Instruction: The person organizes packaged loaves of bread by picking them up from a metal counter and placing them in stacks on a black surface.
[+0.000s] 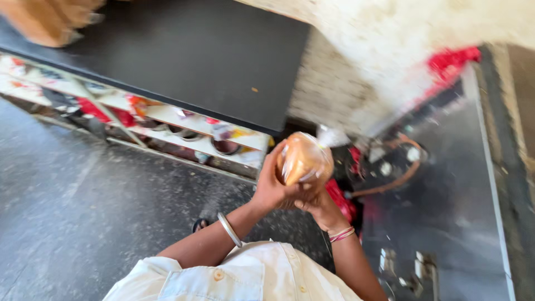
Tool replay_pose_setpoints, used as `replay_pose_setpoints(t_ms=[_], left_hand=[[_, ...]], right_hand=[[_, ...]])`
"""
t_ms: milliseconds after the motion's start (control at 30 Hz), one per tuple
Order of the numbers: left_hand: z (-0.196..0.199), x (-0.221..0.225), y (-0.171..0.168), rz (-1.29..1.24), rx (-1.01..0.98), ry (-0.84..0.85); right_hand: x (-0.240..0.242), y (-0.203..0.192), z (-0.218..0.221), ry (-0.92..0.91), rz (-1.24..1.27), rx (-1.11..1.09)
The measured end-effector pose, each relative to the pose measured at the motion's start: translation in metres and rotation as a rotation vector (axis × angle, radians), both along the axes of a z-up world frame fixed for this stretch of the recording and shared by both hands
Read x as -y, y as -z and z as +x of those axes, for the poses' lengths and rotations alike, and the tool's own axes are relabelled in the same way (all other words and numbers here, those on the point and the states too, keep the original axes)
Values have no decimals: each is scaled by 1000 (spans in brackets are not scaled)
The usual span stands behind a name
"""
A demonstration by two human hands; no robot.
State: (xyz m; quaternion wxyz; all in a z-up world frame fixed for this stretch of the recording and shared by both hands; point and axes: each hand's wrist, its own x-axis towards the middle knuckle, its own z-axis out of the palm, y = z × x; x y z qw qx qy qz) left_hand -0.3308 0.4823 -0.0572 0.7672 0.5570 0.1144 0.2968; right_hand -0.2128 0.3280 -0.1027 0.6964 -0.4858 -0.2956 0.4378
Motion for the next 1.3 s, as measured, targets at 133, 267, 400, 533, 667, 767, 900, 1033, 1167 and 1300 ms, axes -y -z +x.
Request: replay_pose_setpoints(t_ms=[133,267,400,533,667,767,900,1033,1167,1300], left_hand=[[-46,-75,-3,211,57,28],[-103,-149,-14,290,48,111],[-144,-216,-16,127,96,158],[-167,-253,-3,245,-46,-115],[-186,-268,19,379,-291,-342],[-197,-290,27,252,-403,-337],[-204,-335,30,211,-437,-330],[-198,-392,26,104,-570,-253],[-180,-458,19,275,-458,-263],[-163,-518,35,236,-440,-297]], right_hand=[[-64,30,0,-198,-118,176],[-146,26,-31,-274,-59,23],[-226,8,-82,-218,-44,79],[-293,-21,-116,-30,-154,527],[-349,-34,-117,-37,-130,736],[-387,-40,-117,-3,-148,703],[-448,-46,-112,-6,-41,486],[-515,-47,-98,10,0,498],[-591,-49,-77,7,54,514],[-663,-41,-54,80,-22,650]])
